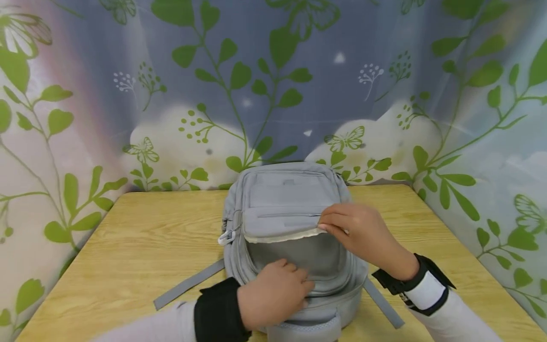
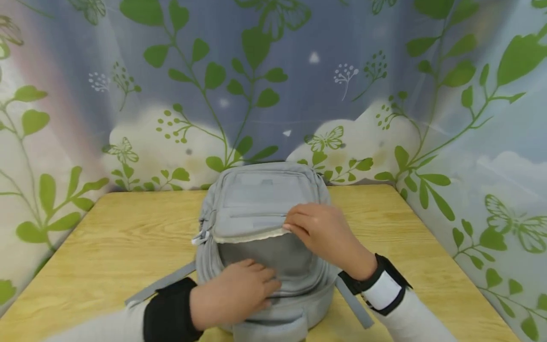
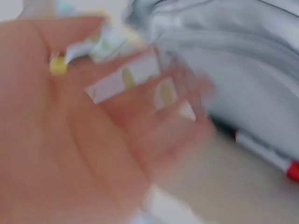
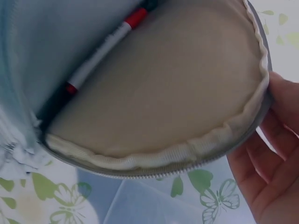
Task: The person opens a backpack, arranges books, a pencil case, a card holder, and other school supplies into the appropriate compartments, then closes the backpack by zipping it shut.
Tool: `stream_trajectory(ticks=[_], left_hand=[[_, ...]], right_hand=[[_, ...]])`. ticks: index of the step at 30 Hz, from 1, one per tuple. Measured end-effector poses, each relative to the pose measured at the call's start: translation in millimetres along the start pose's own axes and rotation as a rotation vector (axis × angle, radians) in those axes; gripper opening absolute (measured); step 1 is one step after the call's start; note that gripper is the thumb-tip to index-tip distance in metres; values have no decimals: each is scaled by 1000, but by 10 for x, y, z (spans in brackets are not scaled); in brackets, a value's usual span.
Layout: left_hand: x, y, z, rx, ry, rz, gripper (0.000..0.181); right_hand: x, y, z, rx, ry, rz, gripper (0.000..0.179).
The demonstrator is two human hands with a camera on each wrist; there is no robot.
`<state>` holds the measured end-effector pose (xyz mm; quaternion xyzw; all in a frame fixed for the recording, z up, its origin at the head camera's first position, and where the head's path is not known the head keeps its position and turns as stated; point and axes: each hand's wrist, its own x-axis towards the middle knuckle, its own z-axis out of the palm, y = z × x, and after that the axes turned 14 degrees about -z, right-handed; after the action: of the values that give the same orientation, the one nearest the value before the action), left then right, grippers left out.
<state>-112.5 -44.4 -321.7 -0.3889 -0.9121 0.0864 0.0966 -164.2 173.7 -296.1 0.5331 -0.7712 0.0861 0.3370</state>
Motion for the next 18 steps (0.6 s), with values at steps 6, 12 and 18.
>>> stream_trajectory(ticks=[6, 12, 18], left_hand=[[-391, -527, -72, -644, -272, -15, 19], [-593, -955, 273, -567, -32, -434, 5], [-490, -1108, 627, -450, 171, -658, 21]], right_hand=[[-294, -186, 160, 120, -93, -77, 10], [-531, -282, 328, 210, -240, -60, 19], [-264, -89, 397, 277, -284, 11, 31]])
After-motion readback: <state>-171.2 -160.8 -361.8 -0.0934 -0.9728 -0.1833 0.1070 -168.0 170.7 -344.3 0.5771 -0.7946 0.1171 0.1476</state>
